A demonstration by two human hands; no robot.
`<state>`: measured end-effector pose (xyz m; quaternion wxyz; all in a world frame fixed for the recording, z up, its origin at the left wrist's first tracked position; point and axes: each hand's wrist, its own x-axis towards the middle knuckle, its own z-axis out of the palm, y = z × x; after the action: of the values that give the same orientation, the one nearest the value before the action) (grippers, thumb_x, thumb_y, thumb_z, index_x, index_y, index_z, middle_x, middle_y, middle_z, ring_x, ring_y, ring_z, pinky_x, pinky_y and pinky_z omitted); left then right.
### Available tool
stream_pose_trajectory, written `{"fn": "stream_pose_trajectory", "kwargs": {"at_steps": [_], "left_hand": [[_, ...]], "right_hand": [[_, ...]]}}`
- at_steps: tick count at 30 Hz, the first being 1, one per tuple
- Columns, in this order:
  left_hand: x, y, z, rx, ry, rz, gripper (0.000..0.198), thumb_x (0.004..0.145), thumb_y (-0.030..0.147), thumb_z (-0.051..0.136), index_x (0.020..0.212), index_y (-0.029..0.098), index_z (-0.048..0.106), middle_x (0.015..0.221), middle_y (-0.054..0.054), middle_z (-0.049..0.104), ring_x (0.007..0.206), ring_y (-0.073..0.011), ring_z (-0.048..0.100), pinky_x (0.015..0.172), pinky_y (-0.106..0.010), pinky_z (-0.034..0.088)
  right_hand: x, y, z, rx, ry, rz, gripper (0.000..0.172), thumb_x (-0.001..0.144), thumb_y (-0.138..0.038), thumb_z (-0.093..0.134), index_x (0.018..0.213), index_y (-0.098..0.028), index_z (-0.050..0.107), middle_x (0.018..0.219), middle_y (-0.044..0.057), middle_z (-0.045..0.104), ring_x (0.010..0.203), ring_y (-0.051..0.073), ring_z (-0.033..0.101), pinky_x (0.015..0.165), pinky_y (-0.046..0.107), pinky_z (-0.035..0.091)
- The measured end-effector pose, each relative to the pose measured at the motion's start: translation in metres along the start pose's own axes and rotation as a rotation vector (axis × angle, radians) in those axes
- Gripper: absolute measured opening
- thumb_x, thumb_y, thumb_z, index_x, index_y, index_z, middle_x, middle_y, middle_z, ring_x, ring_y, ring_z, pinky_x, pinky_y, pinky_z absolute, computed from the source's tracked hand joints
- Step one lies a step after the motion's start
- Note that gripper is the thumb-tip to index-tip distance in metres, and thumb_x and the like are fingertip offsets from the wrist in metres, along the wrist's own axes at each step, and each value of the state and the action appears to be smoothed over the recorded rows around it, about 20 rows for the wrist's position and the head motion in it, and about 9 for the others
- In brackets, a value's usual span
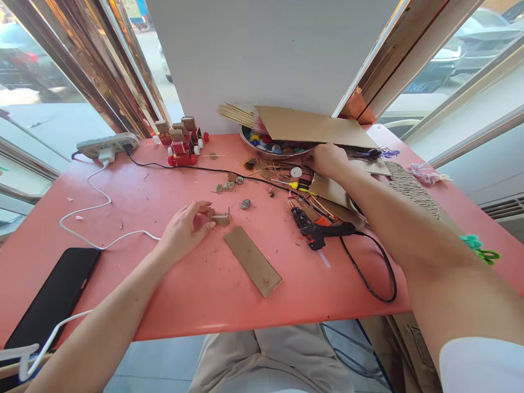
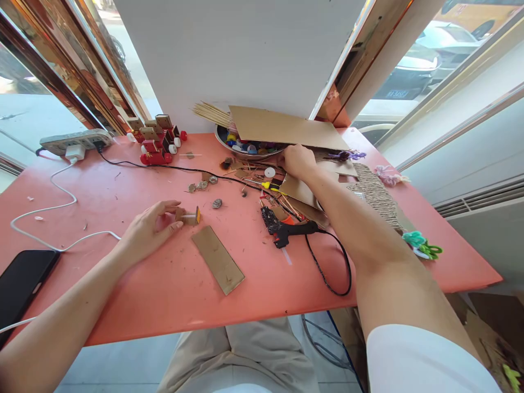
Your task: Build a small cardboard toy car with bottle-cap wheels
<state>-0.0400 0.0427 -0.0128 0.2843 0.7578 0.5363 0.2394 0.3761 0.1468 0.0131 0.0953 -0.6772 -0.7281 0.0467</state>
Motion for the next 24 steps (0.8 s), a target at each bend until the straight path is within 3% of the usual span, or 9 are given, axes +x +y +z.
{"fn": "stream_pose_trajectory", "kwargs": {"at_steps": [4, 8, 12, 16, 18, 21, 24], "left_hand": [[0.002, 0.002, 0.001, 0.031, -0.008, 0.007, 0.032, 0.082, 0.043, 0.065, 0.110, 0.030, 0.072, 0.117, -0.008, 0.088, 0.114, -0.0350, 0.080, 0.108, -0.050, 0.062], [0.004, 0.002, 0.002, 0.025, -0.003, 0.003, 0.028, 0.081, 0.041, 0.067, 0.105, 0.030, 0.074, 0.114, -0.007, 0.088, 0.112, -0.0341, 0.079, 0.108, -0.049, 0.062], [0.003, 0.002, 0.002, -0.027, 0.016, -0.018, 0.030, 0.079, 0.044, 0.069, 0.105, 0.029, 0.074, 0.109, -0.005, 0.087, 0.102, -0.0314, 0.080, 0.102, -0.047, 0.062], [0.003, 0.002, 0.001, -0.173, 0.038, -0.046, 0.034, 0.075, 0.050, 0.071, 0.100, 0.027, 0.075, 0.104, -0.005, 0.087, 0.094, -0.0284, 0.080, 0.093, -0.044, 0.064], [0.003, 0.002, 0.001, -0.319, 0.043, -0.067, 0.036, 0.073, 0.052, 0.076, 0.097, 0.025, 0.075, 0.107, -0.007, 0.087, 0.099, -0.0293, 0.081, 0.097, -0.045, 0.064], [0.003, 0.002, 0.001, -0.569, 0.044, -0.102, 0.043, 0.068, 0.050, 0.088, 0.098, 0.022, 0.076, 0.112, -0.011, 0.088, 0.111, -0.0322, 0.082, 0.109, -0.049, 0.063], [0.002, 0.002, 0.001, -0.697, 0.063, -0.109, 0.049, 0.063, 0.048, 0.098, 0.099, 0.021, 0.079, 0.109, -0.011, 0.088, 0.116, -0.0340, 0.083, 0.112, -0.052, 0.063]], "right_hand": [[-0.003, -0.020, -0.013, -0.092, -0.025, 0.094, 0.041, 0.082, -0.012, 0.079, 0.053, -0.025, 0.053, 0.069, 0.014, 0.072, 0.092, 0.030, 0.076, 0.084, 0.040, 0.052], [-0.009, -0.038, -0.022, -0.109, -0.050, 0.104, 0.062, 0.073, -0.006, 0.084, 0.045, -0.028, 0.034, 0.051, 0.001, 0.054, 0.072, 0.018, 0.064, 0.073, 0.034, 0.041], [-0.024, -0.044, -0.034, -0.044, -0.024, 0.062, 0.046, 0.074, -0.007, 0.081, 0.050, -0.027, 0.047, 0.052, -0.004, 0.051, 0.061, 0.014, 0.049, 0.066, 0.033, 0.031], [-0.045, -0.045, -0.045, 0.090, 0.035, -0.008, 0.030, 0.077, -0.005, 0.075, 0.063, -0.025, 0.056, 0.074, 0.003, 0.072, 0.072, 0.017, 0.058, 0.071, 0.033, 0.037], [-0.053, -0.045, -0.045, 0.169, 0.051, -0.028, 0.023, 0.084, -0.009, 0.071, 0.073, -0.025, 0.059, 0.085, 0.006, 0.078, 0.076, 0.019, 0.062, 0.075, 0.033, 0.044], [-0.057, -0.047, -0.038, 0.412, 0.067, -0.043, 0.017, 0.100, -0.019, 0.059, 0.087, -0.028, 0.054, 0.090, 0.005, 0.080, 0.069, 0.017, 0.062, 0.072, 0.034, 0.051], [-0.057, -0.055, -0.032, 0.755, 0.135, -0.092, 0.018, 0.103, -0.025, 0.058, 0.089, -0.030, 0.049, 0.083, 0.001, 0.077, 0.063, 0.015, 0.061, 0.068, 0.034, 0.052]]}}
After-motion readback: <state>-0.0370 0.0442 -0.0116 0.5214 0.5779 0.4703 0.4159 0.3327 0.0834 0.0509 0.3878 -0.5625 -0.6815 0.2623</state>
